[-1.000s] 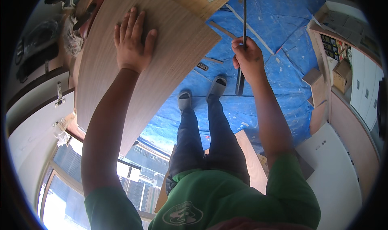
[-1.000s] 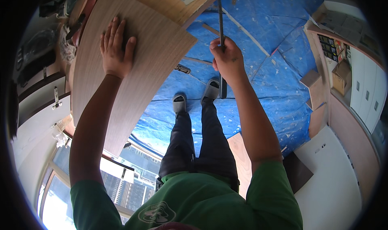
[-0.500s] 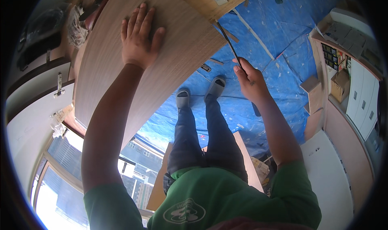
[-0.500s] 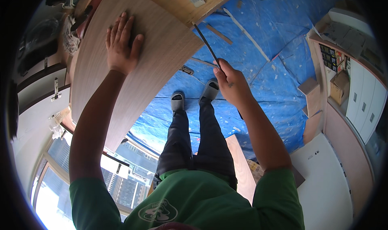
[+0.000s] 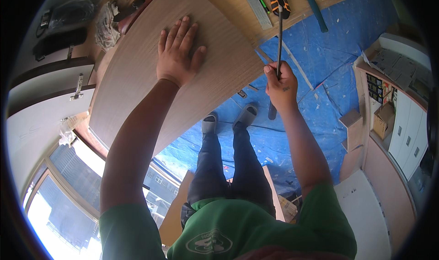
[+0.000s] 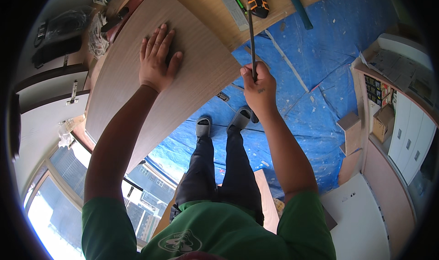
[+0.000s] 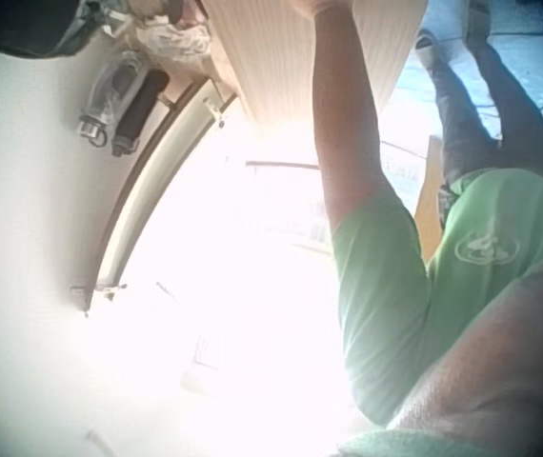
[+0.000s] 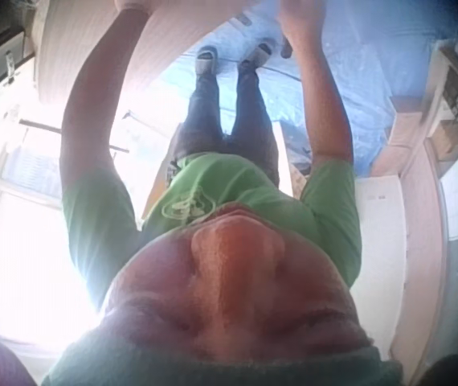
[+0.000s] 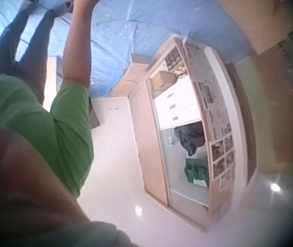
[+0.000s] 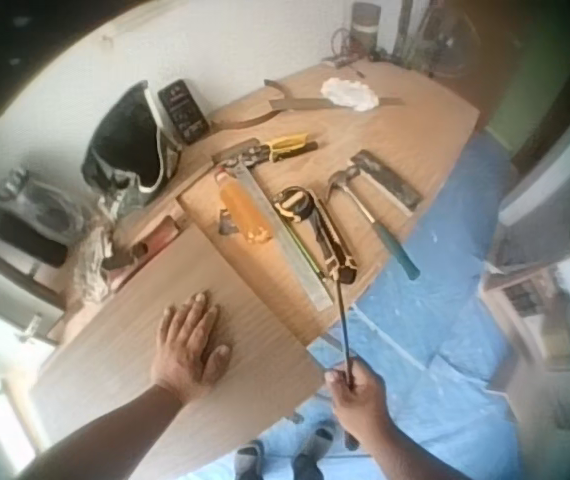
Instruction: The person measures and marks a wooden board using a metal ruler and a pencil. They repeatedly position the ruler, draw lines, and adjust the board's orientation on a blue tarp-covered floor.
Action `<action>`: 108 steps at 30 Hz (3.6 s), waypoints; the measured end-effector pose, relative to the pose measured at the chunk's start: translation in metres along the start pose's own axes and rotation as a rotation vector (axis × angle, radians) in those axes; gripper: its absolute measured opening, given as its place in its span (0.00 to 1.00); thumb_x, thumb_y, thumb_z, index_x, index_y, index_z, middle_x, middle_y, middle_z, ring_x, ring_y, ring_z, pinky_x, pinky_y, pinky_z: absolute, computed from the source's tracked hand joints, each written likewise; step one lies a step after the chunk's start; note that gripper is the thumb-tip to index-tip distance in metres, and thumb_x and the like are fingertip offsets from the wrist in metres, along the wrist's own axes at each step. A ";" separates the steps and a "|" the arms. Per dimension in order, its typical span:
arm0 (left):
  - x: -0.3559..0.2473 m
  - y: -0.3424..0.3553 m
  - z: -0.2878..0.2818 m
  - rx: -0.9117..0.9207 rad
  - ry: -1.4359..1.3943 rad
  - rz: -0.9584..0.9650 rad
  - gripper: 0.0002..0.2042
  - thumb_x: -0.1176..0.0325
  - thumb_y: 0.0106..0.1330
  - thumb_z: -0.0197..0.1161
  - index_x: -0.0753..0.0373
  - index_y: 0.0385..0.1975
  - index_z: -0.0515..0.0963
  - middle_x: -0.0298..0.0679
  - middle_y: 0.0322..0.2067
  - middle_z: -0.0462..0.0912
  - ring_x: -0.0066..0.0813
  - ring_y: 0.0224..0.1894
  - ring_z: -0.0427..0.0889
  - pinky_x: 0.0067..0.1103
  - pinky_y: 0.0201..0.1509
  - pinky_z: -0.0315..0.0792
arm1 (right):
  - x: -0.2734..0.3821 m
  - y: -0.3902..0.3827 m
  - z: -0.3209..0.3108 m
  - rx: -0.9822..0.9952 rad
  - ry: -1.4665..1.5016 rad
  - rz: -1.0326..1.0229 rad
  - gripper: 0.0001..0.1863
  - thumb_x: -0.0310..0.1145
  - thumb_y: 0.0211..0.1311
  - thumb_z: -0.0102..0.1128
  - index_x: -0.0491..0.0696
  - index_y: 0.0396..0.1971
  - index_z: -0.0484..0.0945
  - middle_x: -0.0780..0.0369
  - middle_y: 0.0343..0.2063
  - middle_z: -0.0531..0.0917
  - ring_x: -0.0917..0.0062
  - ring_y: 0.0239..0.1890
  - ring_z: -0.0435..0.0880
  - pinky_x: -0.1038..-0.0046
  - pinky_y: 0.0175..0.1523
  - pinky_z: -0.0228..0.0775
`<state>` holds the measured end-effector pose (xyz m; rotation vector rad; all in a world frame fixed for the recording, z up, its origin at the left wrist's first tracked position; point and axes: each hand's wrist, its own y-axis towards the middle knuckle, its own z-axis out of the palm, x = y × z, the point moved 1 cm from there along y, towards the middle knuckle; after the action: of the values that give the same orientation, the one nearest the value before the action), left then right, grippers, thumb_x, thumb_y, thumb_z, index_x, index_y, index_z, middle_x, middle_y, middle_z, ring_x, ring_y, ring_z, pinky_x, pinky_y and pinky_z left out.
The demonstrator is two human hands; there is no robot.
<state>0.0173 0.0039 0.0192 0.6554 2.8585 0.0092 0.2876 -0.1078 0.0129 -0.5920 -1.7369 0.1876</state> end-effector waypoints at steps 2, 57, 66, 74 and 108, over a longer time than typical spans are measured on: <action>-0.001 -0.001 -0.004 0.029 -0.001 -0.028 0.31 0.50 0.73 0.55 0.52 0.74 0.65 0.38 0.78 0.59 0.38 0.80 0.54 0.43 0.83 0.41 | 0.004 -0.004 0.001 -0.028 0.015 0.028 0.09 0.34 0.75 0.62 0.44 0.37 0.76 0.67 0.18 0.76 0.85 0.17 0.75 0.75 0.23 0.67; 0.008 0.000 0.007 -0.036 -0.012 0.077 0.32 0.51 0.72 0.56 0.56 0.74 0.65 0.44 0.77 0.61 0.44 0.79 0.57 0.47 0.81 0.42 | -0.012 -0.006 -0.015 0.047 0.058 -0.256 0.04 0.23 0.66 0.65 0.40 0.38 0.83 0.65 0.28 0.78 0.84 0.26 0.72 0.77 0.35 0.67; 0.006 0.002 0.004 0.013 -0.031 0.073 0.33 0.50 0.71 0.56 0.57 0.74 0.65 0.47 0.76 0.61 0.48 0.79 0.57 0.49 0.81 0.41 | -0.029 -0.017 -0.032 0.039 0.196 0.134 0.08 0.31 0.69 0.68 0.43 0.31 0.82 0.67 0.19 0.76 0.86 0.21 0.71 0.77 0.27 0.63; -0.029 -0.001 -0.005 0.072 -0.070 0.413 0.22 0.61 0.67 0.62 0.56 0.62 0.79 0.44 0.69 0.74 0.49 0.77 0.60 0.45 0.81 0.41 | -0.040 -0.062 -0.081 0.148 0.027 0.277 0.20 0.27 0.74 0.54 0.48 0.64 0.75 0.62 0.29 0.81 0.78 0.25 0.79 0.71 0.34 0.71; -0.117 0.013 0.031 -0.091 -0.214 0.246 0.44 0.44 0.53 0.75 0.58 0.68 0.69 0.47 0.66 0.72 0.50 0.72 0.68 0.49 0.77 0.52 | -0.022 -0.046 -0.087 0.421 -0.132 -0.069 0.26 0.22 0.76 0.51 0.47 0.72 0.68 0.61 0.31 0.77 0.79 0.31 0.74 0.77 0.41 0.69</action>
<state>0.1320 -0.0357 0.0127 0.9248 2.5422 0.0999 0.3602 -0.1746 0.0360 -0.2140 -1.7724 0.5383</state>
